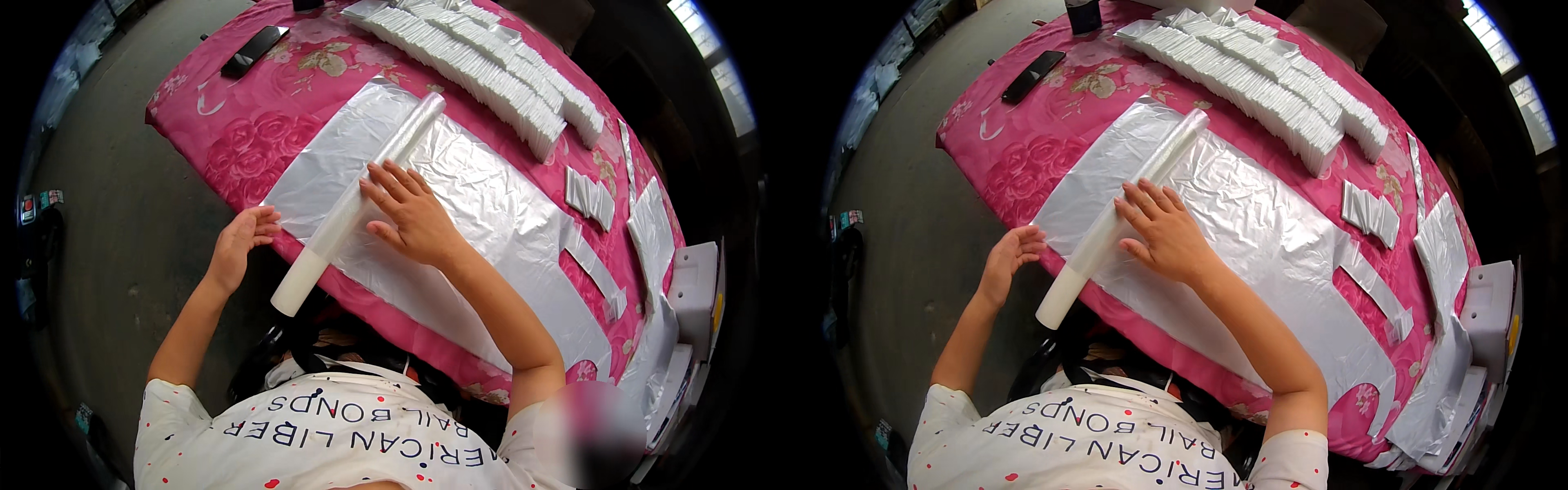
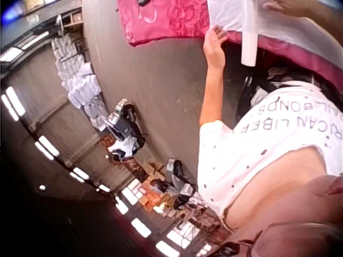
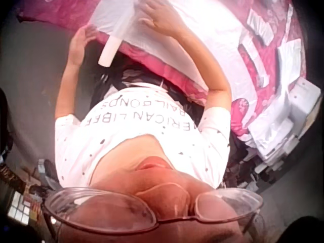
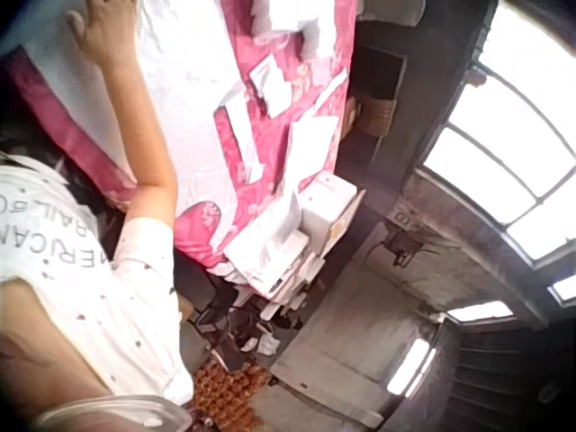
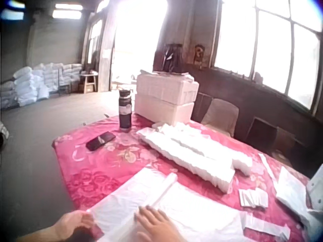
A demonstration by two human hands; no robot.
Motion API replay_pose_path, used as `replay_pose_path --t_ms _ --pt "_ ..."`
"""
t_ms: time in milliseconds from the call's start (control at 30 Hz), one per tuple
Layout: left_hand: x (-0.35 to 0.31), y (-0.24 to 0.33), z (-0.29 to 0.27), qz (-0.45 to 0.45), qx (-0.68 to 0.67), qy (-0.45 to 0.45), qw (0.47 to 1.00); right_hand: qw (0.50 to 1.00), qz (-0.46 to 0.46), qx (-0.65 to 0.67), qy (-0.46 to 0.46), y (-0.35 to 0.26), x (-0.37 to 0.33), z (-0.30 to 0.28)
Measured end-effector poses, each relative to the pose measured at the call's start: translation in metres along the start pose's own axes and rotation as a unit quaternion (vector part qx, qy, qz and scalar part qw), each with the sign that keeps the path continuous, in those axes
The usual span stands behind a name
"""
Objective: The person repeatedly wraps small white rectangular items in clear plastic film on a pink floral tablecloth. They unroll the film, place an item, fold the film around it, and set the wrapped item aside. The process is repeated multiple times.
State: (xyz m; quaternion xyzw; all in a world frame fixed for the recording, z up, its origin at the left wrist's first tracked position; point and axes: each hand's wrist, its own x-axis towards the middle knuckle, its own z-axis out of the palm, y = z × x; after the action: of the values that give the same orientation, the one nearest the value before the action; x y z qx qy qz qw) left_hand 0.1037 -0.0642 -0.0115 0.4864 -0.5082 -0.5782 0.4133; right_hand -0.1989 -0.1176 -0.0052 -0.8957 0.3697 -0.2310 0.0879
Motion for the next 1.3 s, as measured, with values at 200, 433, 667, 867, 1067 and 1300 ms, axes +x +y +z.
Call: replay_pose_path --t_ms 200,433,667,867,1067,1300 --pt "-0.020 0.022 0.040 0.064 0.559 0.050 0.825 0.999 0.043 0.007 0.018 -0.014 0.084 0.054" --pt "-0.016 0.027 0.048 -0.061 0.254 -0.047 0.964 0.867 0.341 0.179 0.315 -0.044 0.095 0.082" --pt "-0.017 0.037 0.096 -0.213 -0.341 -0.349 0.846 0.481 0.236 0.799 0.273 -0.040 0.037 -0.031" --pt "-0.005 0.032 0.145 -0.146 -0.033 -0.310 0.939 0.574 0.365 0.629 0.377 -0.041 -0.022 -0.063" --pt "-0.001 0.003 0.196 0.085 0.123 -0.206 0.967 0.603 0.389 0.537 0.443 -0.048 -0.064 -0.043" --pt "-0.008 0.011 0.192 -0.234 -0.007 -0.376 0.896 0.510 0.407 0.619 0.437 -0.005 -0.110 -0.057"
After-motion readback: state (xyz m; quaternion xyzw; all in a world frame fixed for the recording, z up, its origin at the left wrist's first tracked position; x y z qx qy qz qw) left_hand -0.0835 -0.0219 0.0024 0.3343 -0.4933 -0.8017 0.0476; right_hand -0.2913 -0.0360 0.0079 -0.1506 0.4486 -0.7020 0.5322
